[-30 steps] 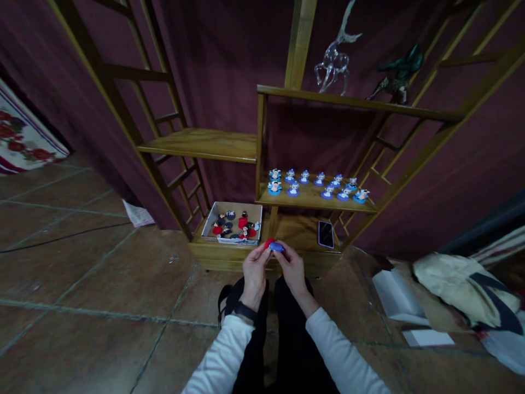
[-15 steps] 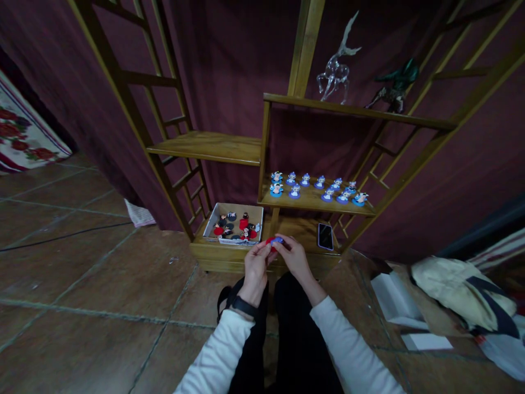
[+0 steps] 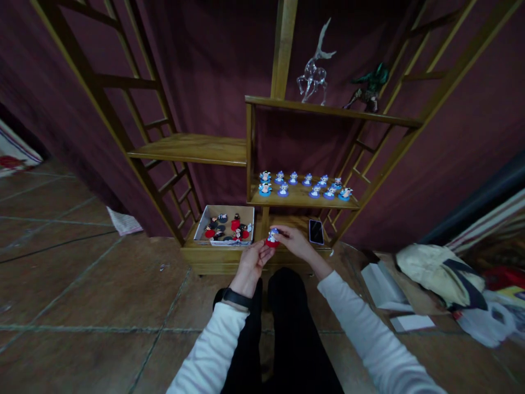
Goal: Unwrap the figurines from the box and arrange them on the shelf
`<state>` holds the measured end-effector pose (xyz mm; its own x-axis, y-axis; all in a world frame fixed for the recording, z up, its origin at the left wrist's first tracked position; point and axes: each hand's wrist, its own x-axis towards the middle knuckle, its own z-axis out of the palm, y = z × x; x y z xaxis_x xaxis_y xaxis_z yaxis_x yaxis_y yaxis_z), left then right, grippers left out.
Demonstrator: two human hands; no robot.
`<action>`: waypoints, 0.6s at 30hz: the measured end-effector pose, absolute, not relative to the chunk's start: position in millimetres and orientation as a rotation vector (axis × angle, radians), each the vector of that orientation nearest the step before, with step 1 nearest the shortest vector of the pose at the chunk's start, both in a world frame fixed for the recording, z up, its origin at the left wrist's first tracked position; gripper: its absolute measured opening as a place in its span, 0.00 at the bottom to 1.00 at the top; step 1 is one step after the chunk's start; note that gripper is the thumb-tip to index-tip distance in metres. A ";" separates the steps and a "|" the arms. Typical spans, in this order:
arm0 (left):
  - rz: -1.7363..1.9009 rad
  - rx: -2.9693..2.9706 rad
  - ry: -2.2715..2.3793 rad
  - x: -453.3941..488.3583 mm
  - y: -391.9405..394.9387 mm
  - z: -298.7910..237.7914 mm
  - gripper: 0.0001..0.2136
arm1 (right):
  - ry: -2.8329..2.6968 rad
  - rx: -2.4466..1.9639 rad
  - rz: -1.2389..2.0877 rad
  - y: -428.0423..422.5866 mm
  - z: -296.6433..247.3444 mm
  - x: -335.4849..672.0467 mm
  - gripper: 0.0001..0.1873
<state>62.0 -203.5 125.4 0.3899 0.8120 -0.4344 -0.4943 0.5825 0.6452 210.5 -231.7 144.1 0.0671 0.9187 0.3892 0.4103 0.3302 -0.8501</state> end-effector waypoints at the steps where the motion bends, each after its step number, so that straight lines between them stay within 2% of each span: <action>1: 0.864 0.458 0.793 62.6 -204.0 125.8 0.03 | -1.529 -1.250 0.593 -231.6 143.8 212.6 0.16; 7: 0.872 0.493 0.735 63.7 -205.4 123.2 0.05 | -1.484 -1.217 0.697 -232.0 134.8 215.4 0.18; 12: 0.893 0.443 0.736 59.3 -203.9 113.0 0.06 | -1.366 -1.169 0.860 -235.6 118.8 204.4 0.26; 18: 0.890 0.488 0.752 48.9 -203.7 91.6 0.13 | -1.283 -1.143 0.988 -235.2 88.3 192.8 0.21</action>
